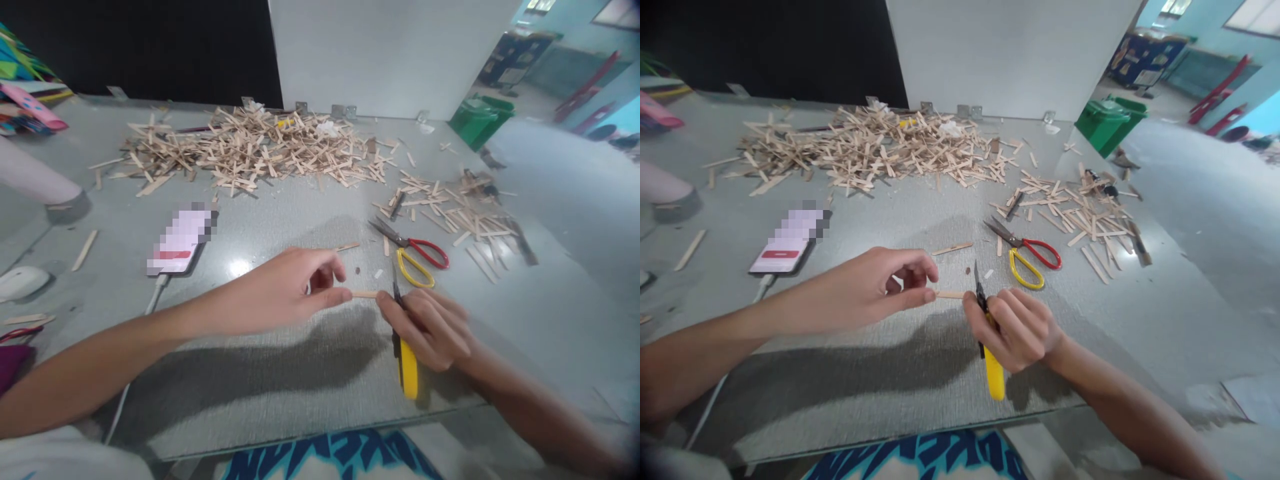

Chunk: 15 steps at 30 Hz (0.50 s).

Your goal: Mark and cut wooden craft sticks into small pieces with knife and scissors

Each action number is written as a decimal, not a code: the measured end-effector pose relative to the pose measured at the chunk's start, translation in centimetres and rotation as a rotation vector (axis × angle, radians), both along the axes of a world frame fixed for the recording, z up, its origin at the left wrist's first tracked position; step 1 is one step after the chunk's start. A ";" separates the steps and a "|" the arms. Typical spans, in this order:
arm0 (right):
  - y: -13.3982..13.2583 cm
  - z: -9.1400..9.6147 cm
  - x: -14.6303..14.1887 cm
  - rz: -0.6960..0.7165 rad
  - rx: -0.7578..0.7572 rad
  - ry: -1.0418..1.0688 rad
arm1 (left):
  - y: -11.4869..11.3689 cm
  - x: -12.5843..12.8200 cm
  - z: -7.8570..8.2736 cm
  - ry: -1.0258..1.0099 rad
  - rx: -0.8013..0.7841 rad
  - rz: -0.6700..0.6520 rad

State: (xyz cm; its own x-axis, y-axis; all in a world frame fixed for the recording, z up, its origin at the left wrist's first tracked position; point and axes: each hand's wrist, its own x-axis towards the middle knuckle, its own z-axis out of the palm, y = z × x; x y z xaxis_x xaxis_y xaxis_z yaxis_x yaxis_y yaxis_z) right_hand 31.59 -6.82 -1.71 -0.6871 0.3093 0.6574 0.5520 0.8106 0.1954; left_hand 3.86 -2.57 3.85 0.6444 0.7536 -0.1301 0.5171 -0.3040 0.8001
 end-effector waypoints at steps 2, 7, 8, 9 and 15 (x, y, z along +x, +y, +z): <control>0.2 -0.4 0.0 0.028 0.074 -0.015 | 0.3 -0.2 0.1 -0.006 -0.017 -0.014; 1.1 -1.6 -0.2 -0.123 -0.127 -0.071 | 0.7 -1.2 1.2 -0.044 0.180 0.234; 1.4 -1.8 -0.3 -0.142 -0.149 -0.119 | 0.7 -1.4 1.5 -0.064 0.189 0.266; 1.8 -2.1 -0.4 -0.160 -0.166 -0.167 | 0.6 -1.6 1.8 -0.092 0.188 0.276; 5.2 -3.5 1.0 -0.491 -0.374 -0.193 | 0.1 -1.8 2.8 -0.350 0.203 0.255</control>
